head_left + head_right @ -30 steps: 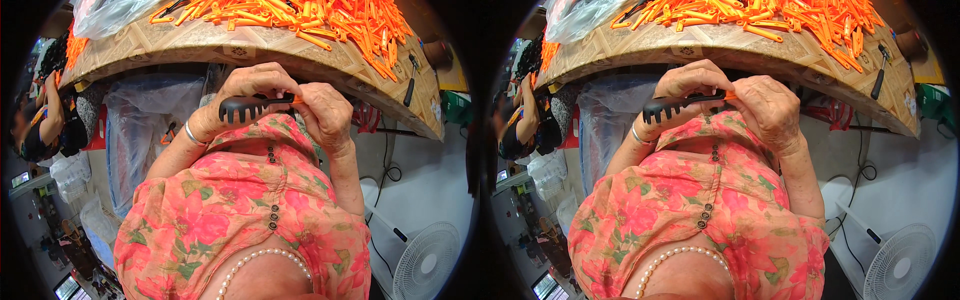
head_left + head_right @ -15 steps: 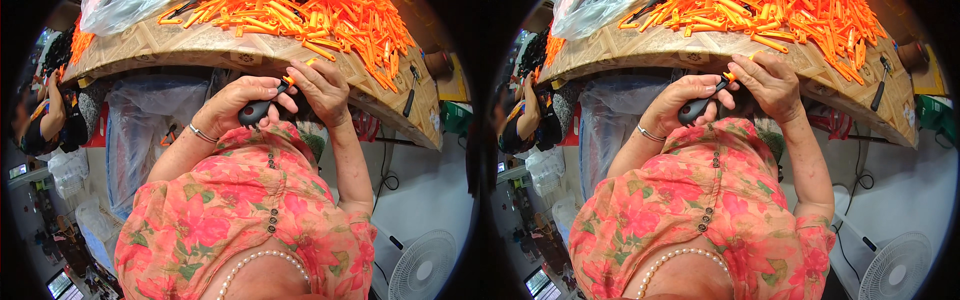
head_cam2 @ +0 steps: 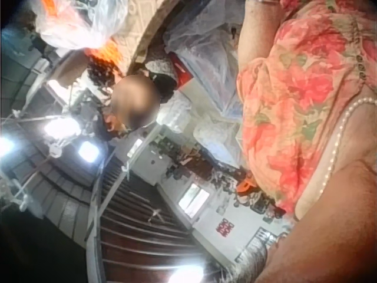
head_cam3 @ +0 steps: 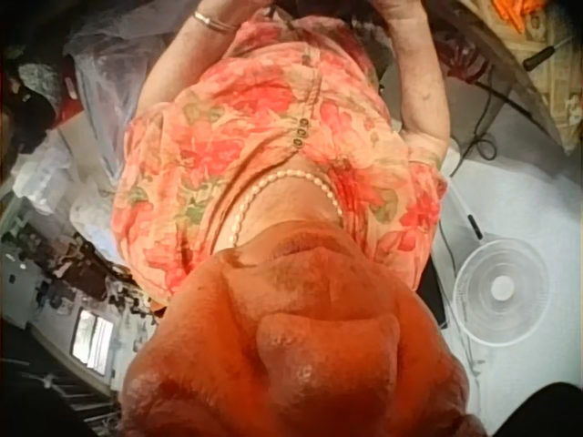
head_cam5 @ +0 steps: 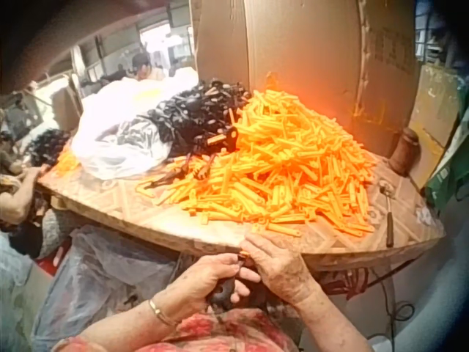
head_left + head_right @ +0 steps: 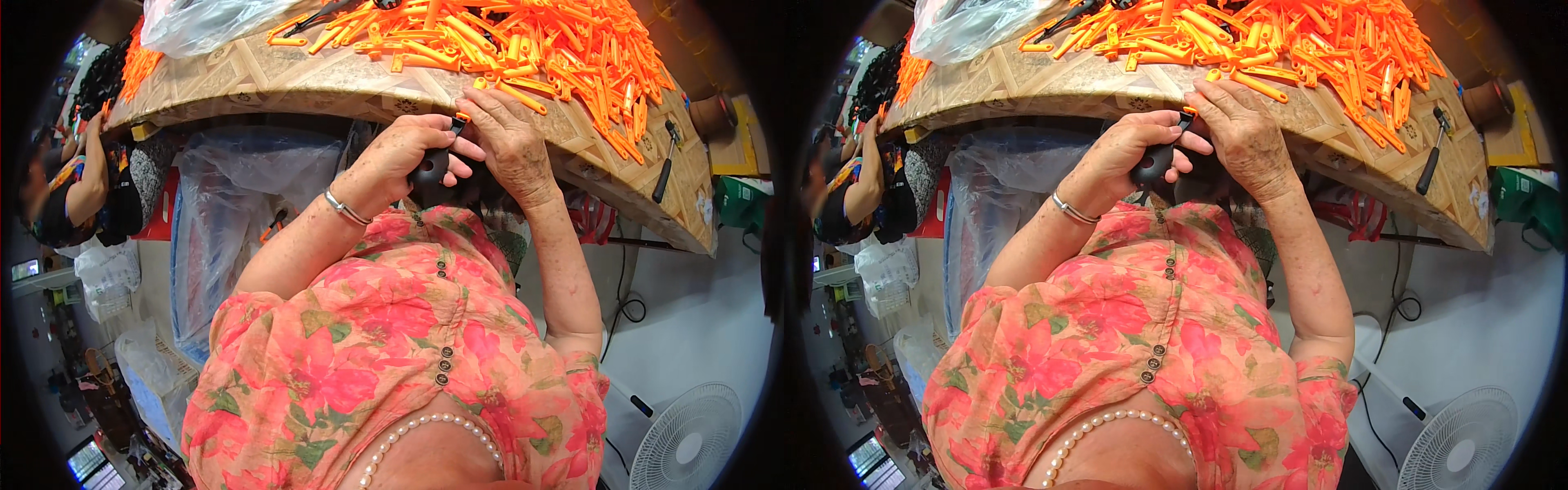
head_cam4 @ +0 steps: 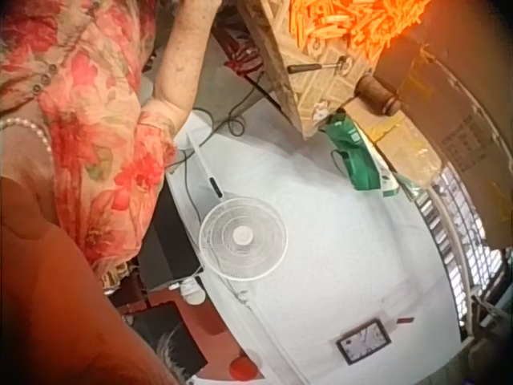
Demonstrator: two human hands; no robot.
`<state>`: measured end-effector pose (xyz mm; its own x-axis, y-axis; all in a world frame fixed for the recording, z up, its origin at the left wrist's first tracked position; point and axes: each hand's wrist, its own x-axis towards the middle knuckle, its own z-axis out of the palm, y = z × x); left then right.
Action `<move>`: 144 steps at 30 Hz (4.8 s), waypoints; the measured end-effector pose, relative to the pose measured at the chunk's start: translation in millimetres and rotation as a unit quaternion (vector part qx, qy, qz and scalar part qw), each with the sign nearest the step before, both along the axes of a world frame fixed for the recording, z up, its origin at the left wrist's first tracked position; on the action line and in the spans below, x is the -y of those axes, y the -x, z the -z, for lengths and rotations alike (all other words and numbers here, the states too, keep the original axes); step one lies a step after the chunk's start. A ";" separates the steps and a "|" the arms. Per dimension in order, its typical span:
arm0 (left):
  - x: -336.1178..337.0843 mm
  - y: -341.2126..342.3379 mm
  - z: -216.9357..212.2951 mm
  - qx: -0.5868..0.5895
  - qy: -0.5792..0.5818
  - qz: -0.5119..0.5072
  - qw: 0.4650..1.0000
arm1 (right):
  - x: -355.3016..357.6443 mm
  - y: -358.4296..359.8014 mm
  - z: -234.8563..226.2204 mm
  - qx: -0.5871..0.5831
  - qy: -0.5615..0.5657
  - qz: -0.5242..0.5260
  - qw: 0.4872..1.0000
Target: The person assembles small orange plastic clips by inserting them into a black plastic holder and striking them with a hammer. The person repeatedly picks up orange clips from a pile, secures them in the holder, and uses a hammer to drive them into place, then discards the finished unit.
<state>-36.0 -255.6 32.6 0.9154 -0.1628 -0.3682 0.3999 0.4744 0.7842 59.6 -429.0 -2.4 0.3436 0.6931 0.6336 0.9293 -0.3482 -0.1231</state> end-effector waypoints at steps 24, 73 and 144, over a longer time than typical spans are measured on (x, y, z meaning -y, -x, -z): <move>-14.2 -11.9 -6.3 0.042 -0.076 0.076 0.993 | -1.7 -16.2 -30.4 -0.228 0.013 -0.061 0.972; -34.1 -19.3 -2.7 0.029 -0.149 0.110 0.982 | 15.2 5.9 -40.4 -0.021 -0.089 0.090 0.992; -11.0 -15.7 -8.4 0.004 -0.199 0.041 0.979 | 65.7 86.2 -21.2 -0.223 -0.034 0.123 0.966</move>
<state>-20.3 -244.6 41.0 0.9087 -0.0800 -0.4098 0.4162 0.0971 0.9041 -26.6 -494.7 18.8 0.7424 0.5167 0.4266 0.6685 -0.5292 -0.5225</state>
